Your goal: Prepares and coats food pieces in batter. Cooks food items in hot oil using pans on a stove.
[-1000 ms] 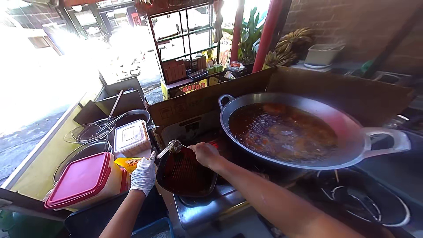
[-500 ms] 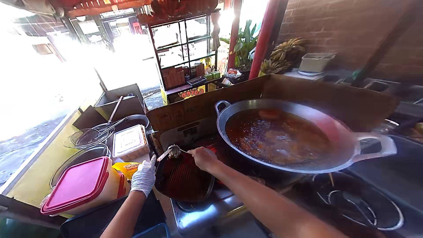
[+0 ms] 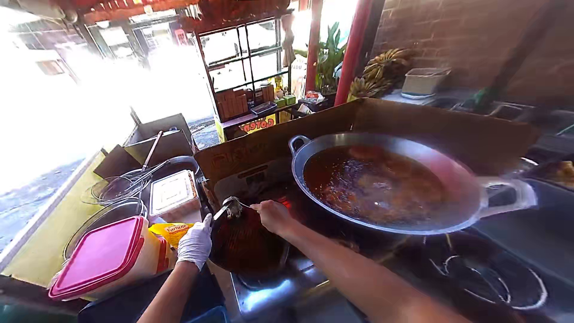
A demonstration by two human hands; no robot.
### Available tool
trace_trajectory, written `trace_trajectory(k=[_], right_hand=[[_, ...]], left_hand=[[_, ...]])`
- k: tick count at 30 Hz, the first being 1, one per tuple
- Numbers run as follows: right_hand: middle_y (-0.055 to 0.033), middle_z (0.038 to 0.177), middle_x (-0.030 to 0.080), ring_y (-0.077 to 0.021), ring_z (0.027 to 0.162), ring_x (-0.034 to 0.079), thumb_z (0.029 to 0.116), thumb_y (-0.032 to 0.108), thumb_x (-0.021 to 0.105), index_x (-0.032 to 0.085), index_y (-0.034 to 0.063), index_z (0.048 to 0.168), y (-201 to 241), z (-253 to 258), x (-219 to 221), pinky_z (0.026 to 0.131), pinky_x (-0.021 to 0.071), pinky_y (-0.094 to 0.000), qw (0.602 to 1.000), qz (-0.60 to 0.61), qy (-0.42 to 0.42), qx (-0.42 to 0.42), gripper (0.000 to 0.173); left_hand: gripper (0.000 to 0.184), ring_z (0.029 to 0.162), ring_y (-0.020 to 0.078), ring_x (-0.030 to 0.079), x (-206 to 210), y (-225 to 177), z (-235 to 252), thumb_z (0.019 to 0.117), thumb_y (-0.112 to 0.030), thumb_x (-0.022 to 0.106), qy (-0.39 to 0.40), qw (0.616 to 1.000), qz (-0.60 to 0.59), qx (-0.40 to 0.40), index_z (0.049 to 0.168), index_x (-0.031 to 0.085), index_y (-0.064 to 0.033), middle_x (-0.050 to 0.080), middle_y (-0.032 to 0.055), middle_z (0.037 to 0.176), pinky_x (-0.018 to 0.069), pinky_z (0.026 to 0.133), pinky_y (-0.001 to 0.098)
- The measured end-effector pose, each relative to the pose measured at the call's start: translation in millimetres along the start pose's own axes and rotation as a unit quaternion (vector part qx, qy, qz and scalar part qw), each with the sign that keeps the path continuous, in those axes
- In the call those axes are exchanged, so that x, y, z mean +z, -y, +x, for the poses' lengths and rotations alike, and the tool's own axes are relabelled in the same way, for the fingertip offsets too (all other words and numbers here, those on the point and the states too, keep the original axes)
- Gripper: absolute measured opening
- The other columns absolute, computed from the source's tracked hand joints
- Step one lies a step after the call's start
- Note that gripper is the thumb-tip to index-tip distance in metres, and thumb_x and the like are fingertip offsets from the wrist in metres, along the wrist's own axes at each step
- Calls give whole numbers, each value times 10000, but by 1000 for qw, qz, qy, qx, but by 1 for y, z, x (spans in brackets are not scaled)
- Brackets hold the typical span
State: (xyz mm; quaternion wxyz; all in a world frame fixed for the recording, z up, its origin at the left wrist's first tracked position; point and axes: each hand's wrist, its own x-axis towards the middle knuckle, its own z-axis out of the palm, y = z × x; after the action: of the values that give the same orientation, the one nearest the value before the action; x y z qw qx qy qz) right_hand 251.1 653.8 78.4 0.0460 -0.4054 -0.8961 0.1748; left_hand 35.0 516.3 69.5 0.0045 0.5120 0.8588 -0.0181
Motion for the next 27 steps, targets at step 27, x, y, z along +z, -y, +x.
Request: trace_trajectory(k=[27], right_hand=[[-54,1100,762,-215,1017,725,1058,147,505,670,231,1392,-5,19,-22,957,575,-486,977,183,-101,-38,382]], left_hand=[[439,1140,318,687,-42,-24,-19,1071,-329,419,69,997,-5,-29,1499,504,-279,696,89,1276,551,929,570]])
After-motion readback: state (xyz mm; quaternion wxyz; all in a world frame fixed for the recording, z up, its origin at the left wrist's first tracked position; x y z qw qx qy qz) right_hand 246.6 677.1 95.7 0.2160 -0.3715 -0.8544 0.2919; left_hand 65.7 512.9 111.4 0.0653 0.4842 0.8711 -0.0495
